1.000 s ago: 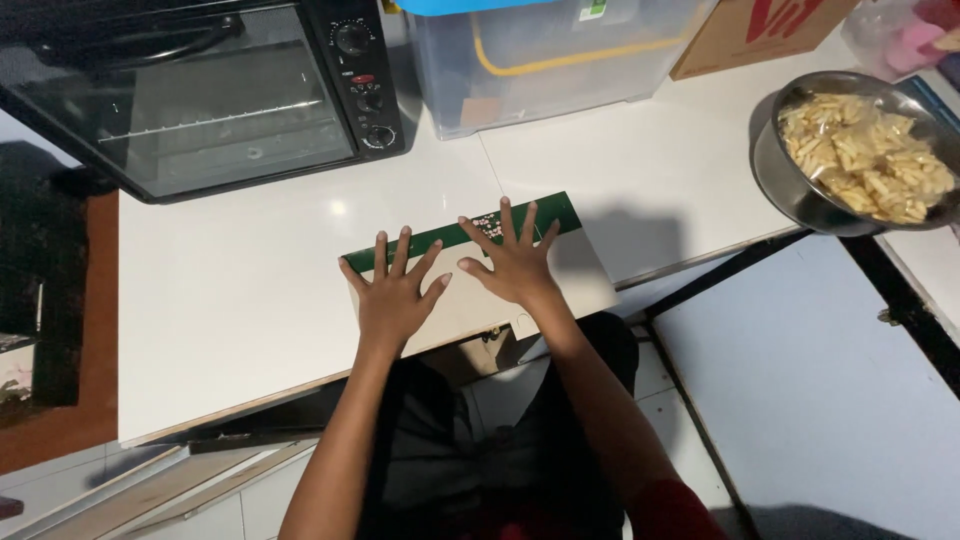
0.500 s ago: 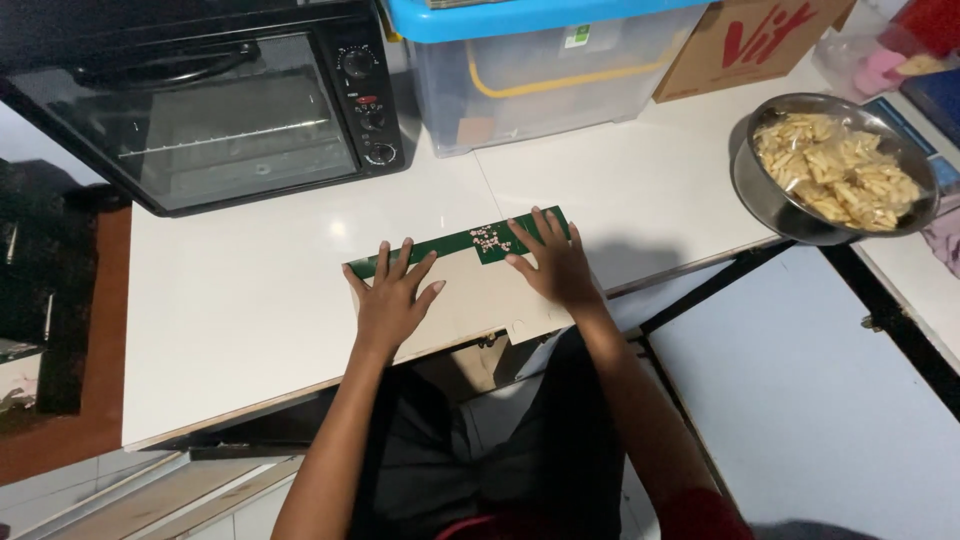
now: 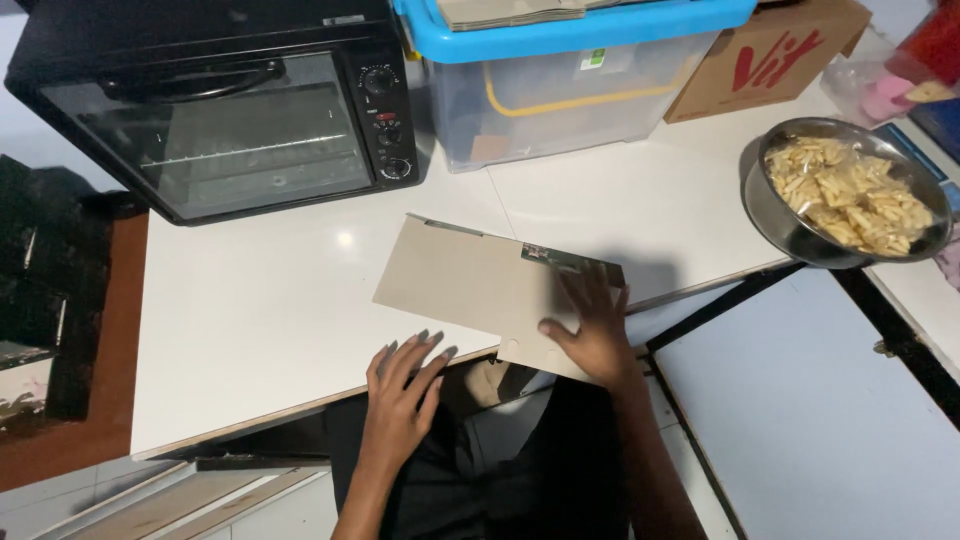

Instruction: Assembling a cardboard box by folding and tucking flaps from a flat template.

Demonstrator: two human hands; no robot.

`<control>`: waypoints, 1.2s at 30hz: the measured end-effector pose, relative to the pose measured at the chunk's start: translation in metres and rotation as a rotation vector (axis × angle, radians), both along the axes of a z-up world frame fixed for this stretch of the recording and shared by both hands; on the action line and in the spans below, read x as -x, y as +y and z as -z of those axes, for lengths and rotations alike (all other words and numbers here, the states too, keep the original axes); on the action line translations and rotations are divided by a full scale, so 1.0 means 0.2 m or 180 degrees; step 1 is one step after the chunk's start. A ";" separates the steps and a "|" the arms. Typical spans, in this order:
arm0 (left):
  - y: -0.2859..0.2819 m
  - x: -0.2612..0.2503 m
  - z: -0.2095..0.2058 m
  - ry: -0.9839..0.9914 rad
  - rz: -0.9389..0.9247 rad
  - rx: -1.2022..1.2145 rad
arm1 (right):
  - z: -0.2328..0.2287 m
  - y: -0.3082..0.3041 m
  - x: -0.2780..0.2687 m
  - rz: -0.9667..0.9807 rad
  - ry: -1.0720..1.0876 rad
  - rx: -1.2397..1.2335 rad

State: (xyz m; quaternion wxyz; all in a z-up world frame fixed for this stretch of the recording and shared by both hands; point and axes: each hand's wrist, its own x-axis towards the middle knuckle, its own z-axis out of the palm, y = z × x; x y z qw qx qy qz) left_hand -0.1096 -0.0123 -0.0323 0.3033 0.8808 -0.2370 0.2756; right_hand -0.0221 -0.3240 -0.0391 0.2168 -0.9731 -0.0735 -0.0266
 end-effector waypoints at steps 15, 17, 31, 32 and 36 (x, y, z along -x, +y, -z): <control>-0.43 -0.33 -0.09 0.1823 0.0764 -0.1612 | -0.02 -0.20 0.24 0.0491 -0.0757 -0.0907; -0.44 -0.27 -0.12 0.1869 0.0586 -0.1459 | 0.01 -0.20 0.19 0.0793 -0.0856 -0.0940; -0.47 -0.29 -0.02 0.1452 -0.0007 -0.0411 | 0.25 -0.02 0.06 0.0089 -0.1670 -0.0831; -0.48 -0.31 -0.05 0.1454 -0.0003 -0.0413 | 0.27 -0.04 0.06 0.0094 -0.1669 -0.0831; -0.51 -0.35 -0.21 0.1699 -0.0009 0.0516 | 0.20 -0.07 0.10 -0.0115 -0.1273 -0.0748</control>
